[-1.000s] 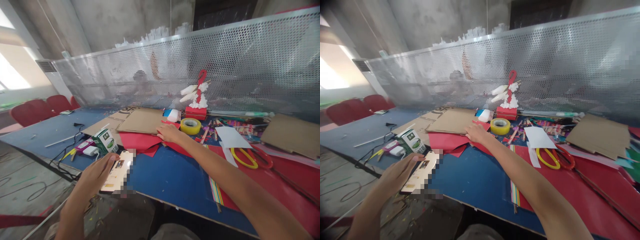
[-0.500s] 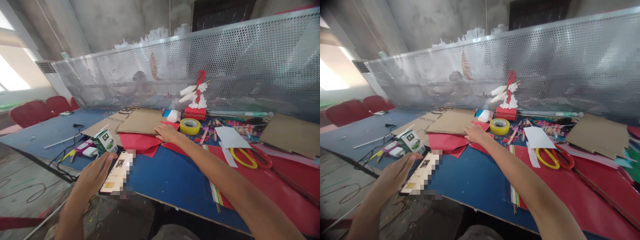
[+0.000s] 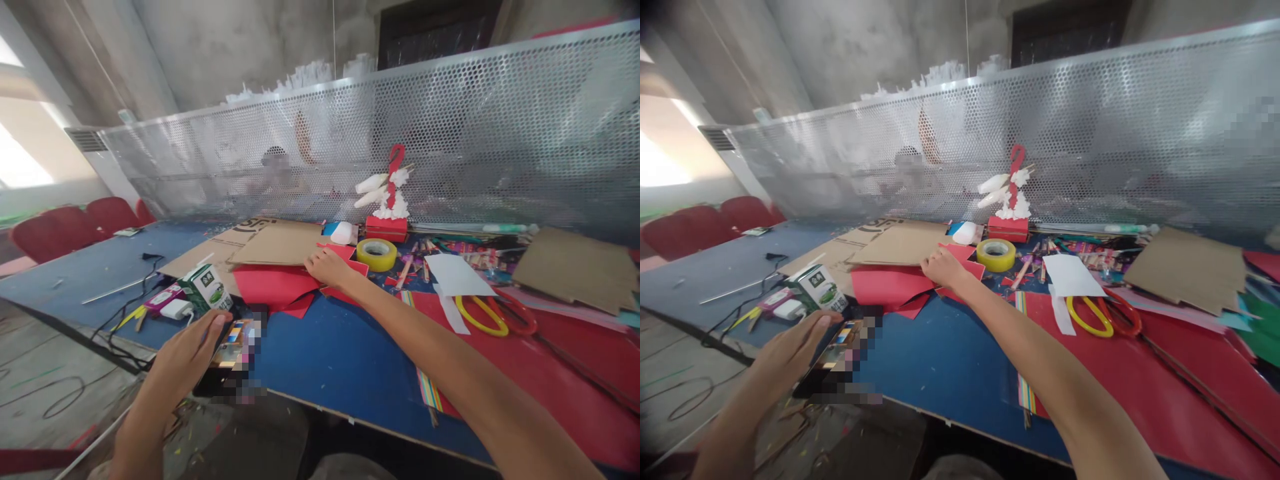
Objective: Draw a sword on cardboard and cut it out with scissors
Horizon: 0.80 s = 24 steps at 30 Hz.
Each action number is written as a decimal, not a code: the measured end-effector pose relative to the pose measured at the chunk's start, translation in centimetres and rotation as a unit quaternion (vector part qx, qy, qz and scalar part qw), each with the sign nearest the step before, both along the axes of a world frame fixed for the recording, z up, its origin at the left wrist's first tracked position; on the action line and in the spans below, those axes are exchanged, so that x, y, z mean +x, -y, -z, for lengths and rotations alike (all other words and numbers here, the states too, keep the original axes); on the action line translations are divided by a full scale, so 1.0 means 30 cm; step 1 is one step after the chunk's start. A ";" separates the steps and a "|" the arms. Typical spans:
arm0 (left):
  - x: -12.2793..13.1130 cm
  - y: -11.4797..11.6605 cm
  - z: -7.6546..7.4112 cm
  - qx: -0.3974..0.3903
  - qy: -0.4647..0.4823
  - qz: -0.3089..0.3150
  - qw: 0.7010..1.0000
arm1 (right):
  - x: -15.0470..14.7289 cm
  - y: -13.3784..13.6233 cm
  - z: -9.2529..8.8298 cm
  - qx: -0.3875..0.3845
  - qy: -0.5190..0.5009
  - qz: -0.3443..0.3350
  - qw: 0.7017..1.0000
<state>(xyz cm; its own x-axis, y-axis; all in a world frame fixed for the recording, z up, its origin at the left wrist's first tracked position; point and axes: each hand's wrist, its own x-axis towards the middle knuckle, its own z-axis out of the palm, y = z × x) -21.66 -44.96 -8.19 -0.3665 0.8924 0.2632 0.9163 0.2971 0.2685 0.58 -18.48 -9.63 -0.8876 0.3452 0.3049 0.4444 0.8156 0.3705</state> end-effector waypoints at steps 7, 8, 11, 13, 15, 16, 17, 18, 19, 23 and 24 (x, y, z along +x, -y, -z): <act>-0.005 -0.010 -0.003 -0.028 -0.005 -0.022 0.999 | -0.031 0.004 -0.041 0.029 -0.040 0.014 0.999; -0.002 -0.011 -0.005 -0.032 -0.002 -0.025 0.999 | -0.044 0.009 -0.049 0.030 -0.046 0.016 0.998; 0.003 -0.011 -0.012 -0.044 0.005 -0.025 0.999 | -0.095 0.021 -0.073 0.028 -0.056 0.021 0.998; 0.004 -0.009 -0.014 -0.054 0.009 -0.026 0.998 | -0.128 0.022 -0.088 0.025 -0.056 0.019 0.998; 0.004 -0.005 -0.014 -0.061 0.016 -0.033 0.997 | -0.152 0.017 -0.104 0.022 -0.054 0.015 0.998; 0.004 -0.003 -0.014 -0.062 0.019 -0.036 0.997 | -0.159 0.013 -0.111 0.022 -0.054 0.011 0.998; 0.003 -0.001 -0.014 -0.062 0.022 -0.038 0.997 | -0.163 0.008 -0.118 0.022 -0.053 0.009 0.998; 0.003 0.000 -0.014 -0.061 0.024 -0.036 0.997 | -0.166 0.003 -0.124 0.022 -0.053 0.007 0.998; 0.003 0.000 -0.014 -0.059 0.023 -0.034 0.997 | -0.166 -0.002 -0.128 0.022 -0.051 0.007 0.998; 0.000 0.000 -0.014 -0.056 0.020 -0.027 0.998 | -0.168 -0.015 -0.130 0.012 -0.046 0.037 0.998; 0.000 -0.001 -0.013 -0.056 0.021 -0.027 0.998 | -0.169 -0.018 -0.128 0.008 -0.045 0.048 0.998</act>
<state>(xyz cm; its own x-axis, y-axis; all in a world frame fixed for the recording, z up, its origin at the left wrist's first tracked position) -21.66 -44.94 -7.80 -0.4228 0.8944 0.1460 0.8873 0.3757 0.2676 -4.48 -17.92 -5.78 -0.8197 0.4210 0.3884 0.5518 0.7622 0.3384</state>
